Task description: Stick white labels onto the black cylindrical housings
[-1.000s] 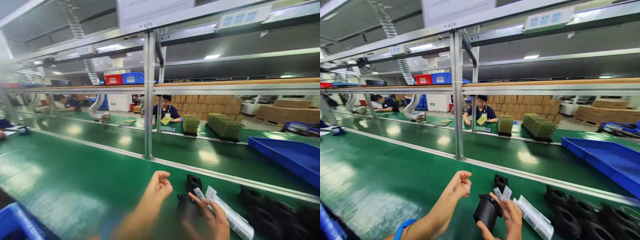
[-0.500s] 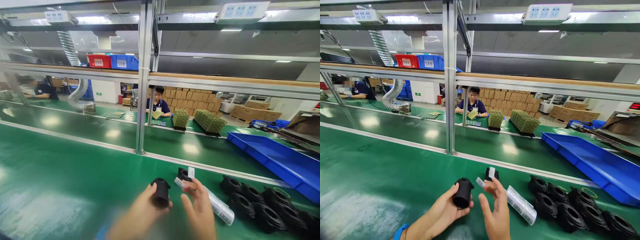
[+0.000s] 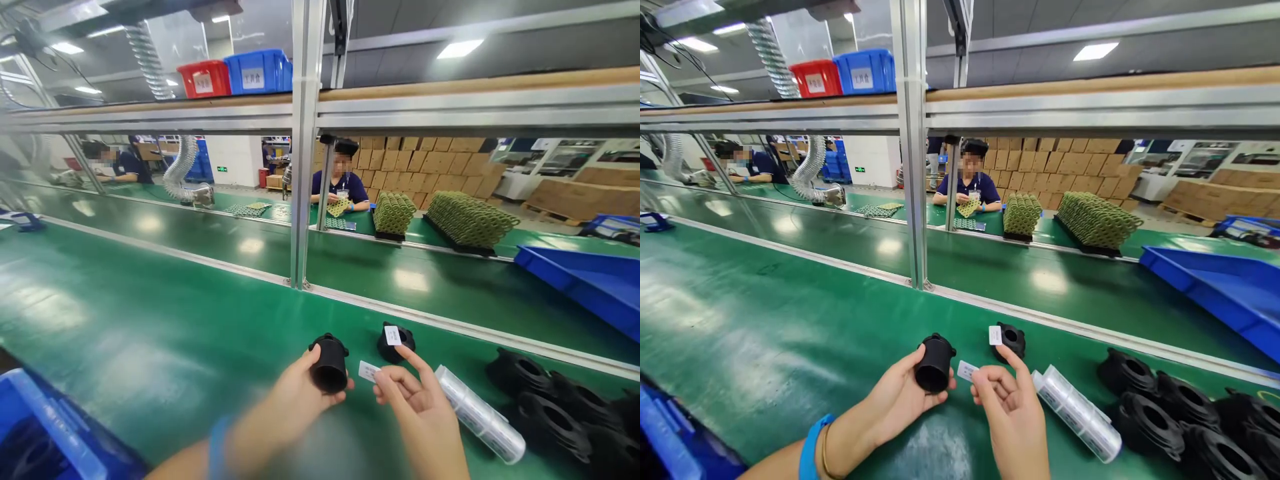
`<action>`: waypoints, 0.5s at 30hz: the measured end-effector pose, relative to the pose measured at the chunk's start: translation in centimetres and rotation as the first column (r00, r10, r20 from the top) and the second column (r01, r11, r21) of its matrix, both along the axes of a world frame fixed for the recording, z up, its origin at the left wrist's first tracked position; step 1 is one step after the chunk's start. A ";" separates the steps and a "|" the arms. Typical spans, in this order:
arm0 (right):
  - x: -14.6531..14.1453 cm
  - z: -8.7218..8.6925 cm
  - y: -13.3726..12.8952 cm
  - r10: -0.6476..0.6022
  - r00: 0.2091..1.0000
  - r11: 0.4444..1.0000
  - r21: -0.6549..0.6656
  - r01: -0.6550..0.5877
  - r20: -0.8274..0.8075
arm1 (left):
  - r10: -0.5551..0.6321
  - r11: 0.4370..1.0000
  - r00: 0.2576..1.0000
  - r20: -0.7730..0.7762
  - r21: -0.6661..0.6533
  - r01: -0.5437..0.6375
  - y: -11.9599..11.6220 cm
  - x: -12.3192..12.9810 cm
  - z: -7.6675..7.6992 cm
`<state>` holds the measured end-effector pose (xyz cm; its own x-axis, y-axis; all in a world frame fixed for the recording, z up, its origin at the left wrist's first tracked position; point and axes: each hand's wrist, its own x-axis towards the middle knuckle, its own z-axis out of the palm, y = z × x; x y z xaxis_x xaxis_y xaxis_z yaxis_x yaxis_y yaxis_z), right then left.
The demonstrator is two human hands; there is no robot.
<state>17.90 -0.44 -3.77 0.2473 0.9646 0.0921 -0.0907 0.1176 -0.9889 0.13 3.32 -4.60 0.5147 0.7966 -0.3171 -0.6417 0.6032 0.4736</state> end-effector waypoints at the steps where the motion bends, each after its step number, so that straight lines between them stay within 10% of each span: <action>1: 0.0 0.0 -0.1 0.003 1.000 1.000 -0.001 -0.003 -0.003 | -0.006 1.000 1.000 0.003 0.017 0.006 -0.1 0.1 -0.1; 15: -1.9 0.6 -0.9 0.051 0.996 0.988 -0.141 -0.061 -0.073 | 0.063 0.989 0.996 -0.070 0.139 -0.052 -1.3 0.4 -0.4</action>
<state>16.05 -1.39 -3.15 0.1933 0.9791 -0.0635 -0.1612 -0.0321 -0.9864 0.52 2.01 -4.95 0.4459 0.8627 -0.2385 -0.6336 0.4924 0.5967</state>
